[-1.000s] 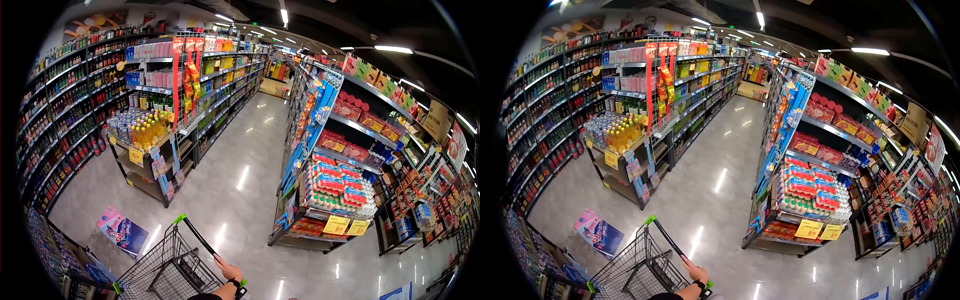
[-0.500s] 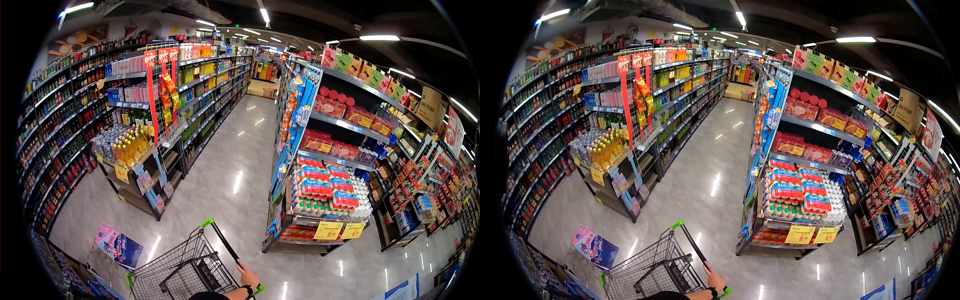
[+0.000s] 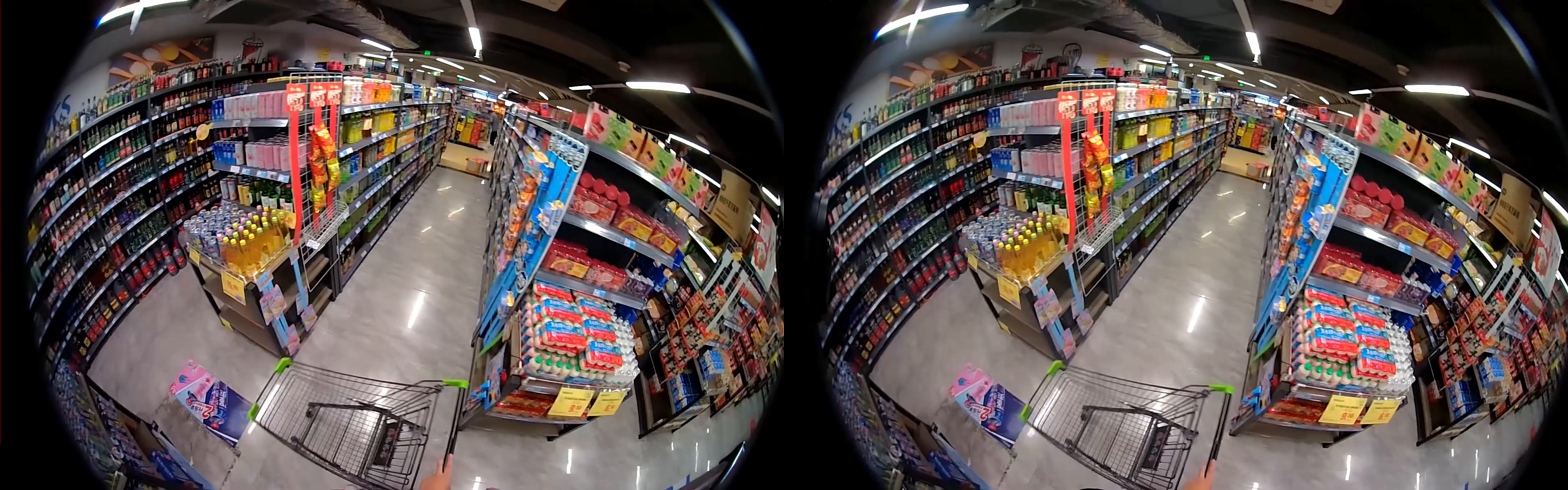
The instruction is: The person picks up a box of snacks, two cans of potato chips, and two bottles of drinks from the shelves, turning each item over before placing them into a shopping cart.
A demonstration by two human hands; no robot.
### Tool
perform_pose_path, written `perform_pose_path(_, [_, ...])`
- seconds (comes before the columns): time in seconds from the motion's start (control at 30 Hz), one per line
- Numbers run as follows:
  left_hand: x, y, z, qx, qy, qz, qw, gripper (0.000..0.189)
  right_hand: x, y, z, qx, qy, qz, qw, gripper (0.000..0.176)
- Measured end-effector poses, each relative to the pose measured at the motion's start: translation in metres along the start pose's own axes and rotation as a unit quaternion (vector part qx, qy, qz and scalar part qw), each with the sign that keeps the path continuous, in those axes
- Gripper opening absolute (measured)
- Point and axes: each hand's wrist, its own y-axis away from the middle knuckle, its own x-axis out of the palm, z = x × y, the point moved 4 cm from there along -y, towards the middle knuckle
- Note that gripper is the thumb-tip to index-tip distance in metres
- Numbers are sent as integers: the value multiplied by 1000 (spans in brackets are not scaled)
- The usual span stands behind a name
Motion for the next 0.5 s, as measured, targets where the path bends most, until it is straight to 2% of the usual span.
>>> perform_pose_path(0.03, [-14, 8, -5, -54, -3, 57, 997, 42, -4, -8, 23, 17, 18, 13, 1000, 51])
perform_pose_path(0.07, [-18, 15, 3, -55, 1, 55, 997, 42, -2, -15, 40, 16, 22, 15, 1000, 51])
perform_pose_path(0.13, [-37, 31, 9, -23, -1, 66, 998, 57, 6, -33, 67, -8, 8, 3, 1000, 51])
perform_pose_path(0.17, [-50, 40, 11, -22, -2, 113, 993, 67, 17, -44, 74, -11, 11, 4, 1000, 51])
perform_pose_path(0.23, [-70, 51, 25, -23, -7, 142, 990, 68, 48, -66, 86, -84, 23, 26, 996, 59])
perform_pose_path(0.27, [-78, 60, 33, -22, -13, 174, 984, 69, 64, -76, 90, -84, 22, 29, 996, 59])
perform_pose_path(0.3, [-88, 67, 44, -39, -4, 191, 981, 68, 79, -86, 98, -116, 97, 22, 988, 66])
perform_pose_path(0.33, [-99, 75, 57, -43, -4, 193, 980, 68, 94, -94, 104, -147, 170, 16, 974, 74])
perform_pose_path(0.4, [-126, 88, 80, -31, 22, 139, 990, 65, 116, -113, 111, -156, 174, 22, 972, 78])
perform_pose_path(0.43, [-145, 92, 88, -88, 7, 199, 976, 58, 124, -121, 111, -168, 181, 24, 969, 83])
perform_pose_path(0.5, [-187, 99, 108, -123, 13, 198, 972, 57, 138, -136, 104, -163, 192, 46, 967, 84])
